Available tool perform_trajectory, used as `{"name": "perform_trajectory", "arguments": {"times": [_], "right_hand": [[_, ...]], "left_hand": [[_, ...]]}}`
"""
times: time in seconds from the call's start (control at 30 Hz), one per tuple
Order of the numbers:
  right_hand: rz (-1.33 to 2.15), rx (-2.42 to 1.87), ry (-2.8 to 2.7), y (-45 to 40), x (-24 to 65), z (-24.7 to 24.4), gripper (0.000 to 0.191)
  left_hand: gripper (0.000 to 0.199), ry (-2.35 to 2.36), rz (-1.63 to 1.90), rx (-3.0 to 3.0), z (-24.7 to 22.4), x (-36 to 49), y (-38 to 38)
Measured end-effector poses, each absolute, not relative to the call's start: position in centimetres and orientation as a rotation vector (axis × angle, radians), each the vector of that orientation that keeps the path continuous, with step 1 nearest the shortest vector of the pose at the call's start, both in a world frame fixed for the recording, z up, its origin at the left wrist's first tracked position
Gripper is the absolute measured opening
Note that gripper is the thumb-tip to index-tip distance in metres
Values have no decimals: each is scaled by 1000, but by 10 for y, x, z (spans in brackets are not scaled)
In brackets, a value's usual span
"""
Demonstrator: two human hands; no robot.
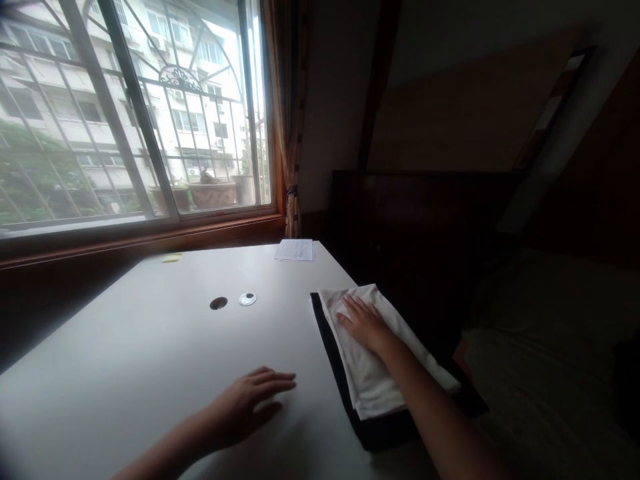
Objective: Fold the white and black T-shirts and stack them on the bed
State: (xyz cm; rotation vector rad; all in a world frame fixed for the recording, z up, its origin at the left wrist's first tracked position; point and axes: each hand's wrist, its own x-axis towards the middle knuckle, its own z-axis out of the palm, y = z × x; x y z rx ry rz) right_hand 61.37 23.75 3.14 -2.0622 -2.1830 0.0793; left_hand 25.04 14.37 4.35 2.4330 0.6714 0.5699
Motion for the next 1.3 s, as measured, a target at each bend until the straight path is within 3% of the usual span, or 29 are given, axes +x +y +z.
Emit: {"name": "perform_trajectory", "arguments": {"times": [0.37,0.53,0.97,1.3], "right_hand": [[76,-1815,-2441,223,564,15,80],[256,-1734,-2425,235,568,27,71],[126,-2428,-1831,279,695,25,70],[-9,-2255,-1952,276,631,47,67]], "left_hand": [[49,1598,582,2577,-24,66,221],[48,1641,467,2605,-30,63,220],[48,1681,351,2612,-35,62,220],[50,1698,349,2615,-45,61,226]]}}
